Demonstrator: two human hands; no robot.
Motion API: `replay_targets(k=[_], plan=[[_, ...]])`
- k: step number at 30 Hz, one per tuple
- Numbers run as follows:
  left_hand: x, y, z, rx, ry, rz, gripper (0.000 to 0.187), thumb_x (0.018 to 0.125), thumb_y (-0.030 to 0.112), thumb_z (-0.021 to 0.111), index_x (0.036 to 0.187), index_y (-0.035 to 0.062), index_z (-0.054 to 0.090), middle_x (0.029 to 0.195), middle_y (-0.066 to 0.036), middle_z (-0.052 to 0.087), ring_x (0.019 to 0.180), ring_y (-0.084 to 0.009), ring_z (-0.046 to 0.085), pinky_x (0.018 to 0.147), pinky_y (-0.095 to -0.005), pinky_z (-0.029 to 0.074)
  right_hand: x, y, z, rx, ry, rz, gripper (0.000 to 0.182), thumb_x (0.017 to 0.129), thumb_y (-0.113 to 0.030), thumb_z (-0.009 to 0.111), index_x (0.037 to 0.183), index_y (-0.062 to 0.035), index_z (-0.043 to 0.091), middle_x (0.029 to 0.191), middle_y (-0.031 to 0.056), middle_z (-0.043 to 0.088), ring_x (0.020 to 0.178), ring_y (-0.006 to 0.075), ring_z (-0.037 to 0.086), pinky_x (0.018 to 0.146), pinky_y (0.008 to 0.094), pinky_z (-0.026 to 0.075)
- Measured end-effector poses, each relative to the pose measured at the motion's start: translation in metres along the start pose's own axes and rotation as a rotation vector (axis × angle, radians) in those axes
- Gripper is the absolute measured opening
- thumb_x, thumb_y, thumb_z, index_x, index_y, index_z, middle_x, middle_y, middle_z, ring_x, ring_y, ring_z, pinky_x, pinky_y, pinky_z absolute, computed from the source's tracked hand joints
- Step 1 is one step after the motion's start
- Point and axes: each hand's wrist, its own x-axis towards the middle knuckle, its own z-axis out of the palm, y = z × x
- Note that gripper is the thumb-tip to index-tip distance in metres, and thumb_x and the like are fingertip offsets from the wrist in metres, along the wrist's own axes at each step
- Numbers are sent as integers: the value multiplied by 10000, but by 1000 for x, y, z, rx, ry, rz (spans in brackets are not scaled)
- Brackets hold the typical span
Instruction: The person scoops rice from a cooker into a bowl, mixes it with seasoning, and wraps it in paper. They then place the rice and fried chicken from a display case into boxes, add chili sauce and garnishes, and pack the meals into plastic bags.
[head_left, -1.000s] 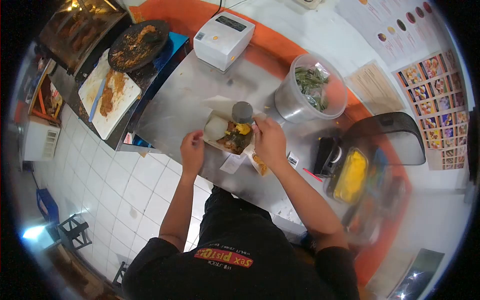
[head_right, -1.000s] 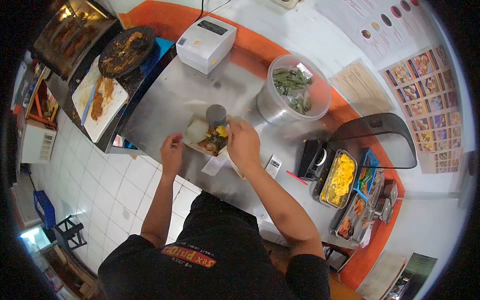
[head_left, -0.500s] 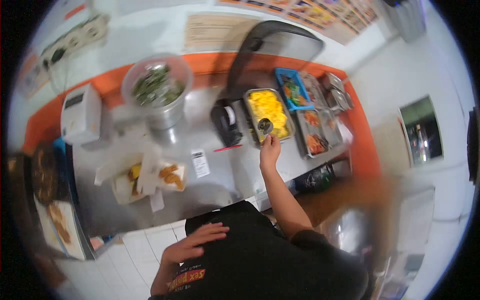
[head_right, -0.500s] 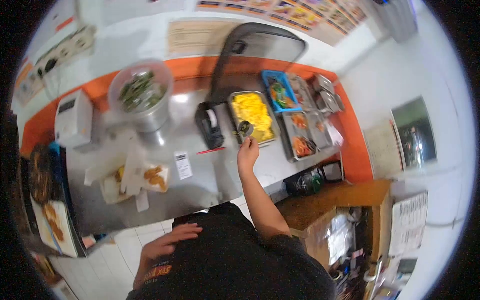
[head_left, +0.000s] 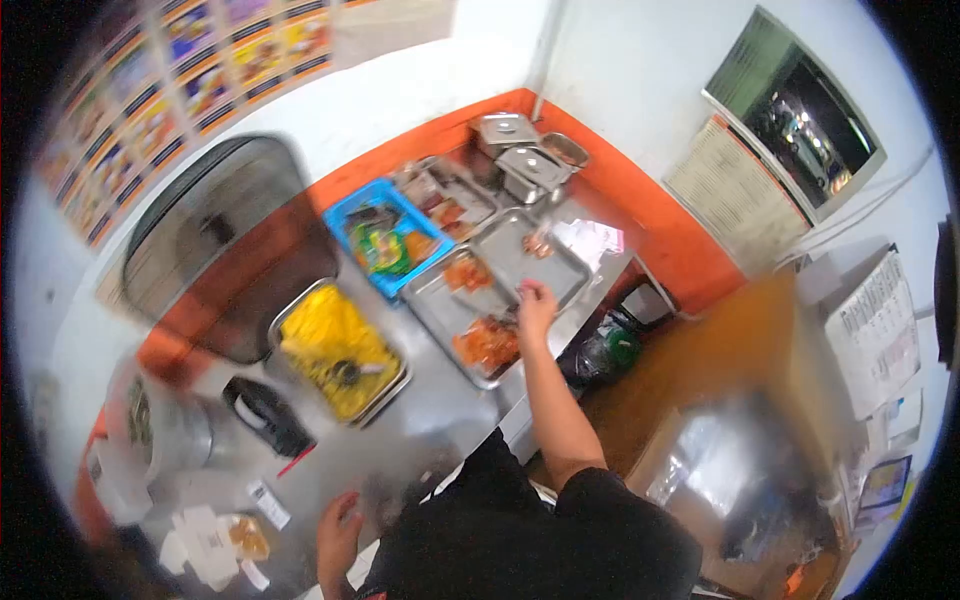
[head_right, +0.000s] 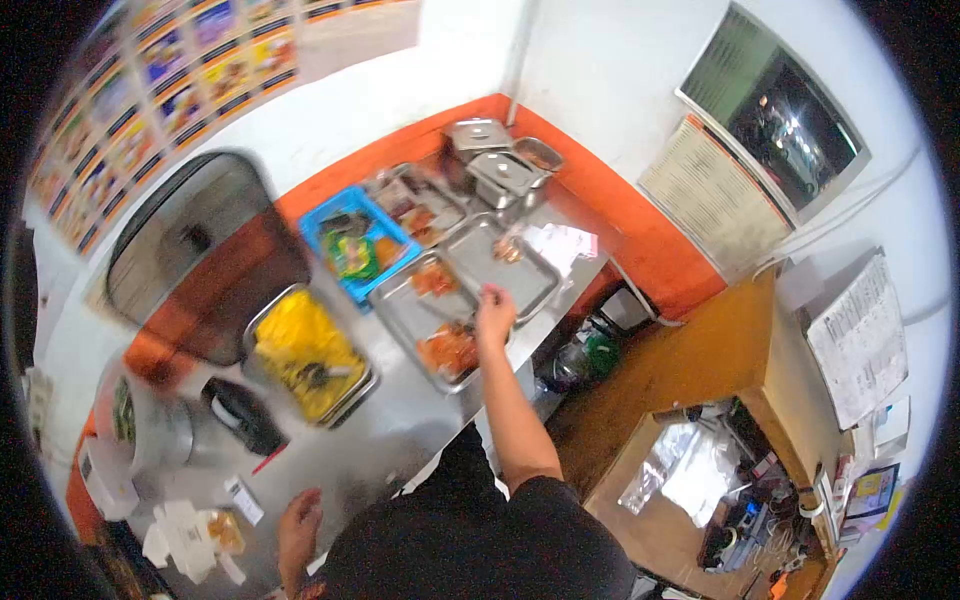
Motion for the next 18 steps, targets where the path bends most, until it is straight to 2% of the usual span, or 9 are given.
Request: replay_targets(k=[3, 6, 7, 9, 11, 12, 15, 16, 18], plan=[[35, 72, 77, -138, -43, -135, 383, 891, 32, 586, 1273, 5, 584, 1261, -132, 630, 1169, -238, 602, 1022, -354, 440, 161, 59, -57, -341, 365, -203, 127, 835, -120, 645, 891, -26, 710, 796, 126, 707, 739, 253, 673, 688, 373, 516], [63, 119, 124, -125, -164, -148, 381, 922, 44, 581, 1301, 12, 558, 1274, -108, 619, 1164, -210, 585, 1024, -340, 434, 278, 100, -80, -506, 403, -92, 150, 815, -176, 694, 893, -49, 713, 858, 117, 691, 816, 307, 654, 757, 400, 507], [71, 133, 136, -158, -250, -142, 384, 920, 45, 585, 1302, 12, 557, 1276, -108, 620, 1168, -208, 584, 1024, -339, 435, 300, 97, -82, -595, 362, -179, 179, 793, -212, 723, 912, -77, 724, 901, 108, 672, 873, 312, 632, 809, 418, 488], [91, 148, 151, -43, -228, -150, 374, 918, 59, 593, 1288, 9, 572, 1260, -117, 630, 1153, -222, 597, 1021, -350, 438, 322, 89, -86, -677, 312, -258, 214, 770, -248, 752, 930, -106, 734, 945, 98, 653, 931, 318, 610, 860, 436, 469], [110, 165, 168, 66, -203, -140, 365, 915, 73, 601, 1273, 5, 586, 1243, -127, 639, 1139, -237, 611, 1017, -361, 440, 333, 80, -82, -1024, 65, -278, 295, 708, -320, 783, 984, -219, 752, 979, 102, 631, 941, 313, 607, 878, 486, 444], [120, 176, 175, 76, -157, -61, 366, 915, 89, 607, 1271, 7, 589, 1239, -128, 640, 1136, -239, 611, 1019, -363, 438, 340, 84, -80, -1000, 5, -246, 273, 721, -343, 787, 963, -219, 767, 1026, 83, 626, 1031, 316, 561, 912, 493, 400], [144, 203, 189, 56, -126, 48, 369, 910, 110, 619, 1266, 14, 595, 1234, -125, 642, 1128, -238, 613, 1014, -367, 440, 360, 86, -76, -913, -27, -98, 211, 721, -353, 786, 894, -232, 784, 1050, 68, 628, 1048, 319, 555, 906, 489, 391], [151, 211, 194, 21, -150, 60, 371, 907, 115, 624, 1264, 18, 598, 1232, -122, 642, 1123, -236, 614, 1007, -369, 445, 361, 87, -78, -900, 0, -135, 166, 729, -343, 777, 843, -223, 792, 1008, 56, 660, 1006, 300, 591, 890, 494, 393], [162, 230, 203, 73, -151, 126, 366, 911, 118, 623, 1263, 20, 600, 1224, -114, 645, 1118, -229, 614, 998, -368, 449, 364, 86, -85, -824, 7, -181, 182, 739, -335, 766, 861, -203, 788, 953, 78, 680, 944, 294, 626, 843, 485, 426]])
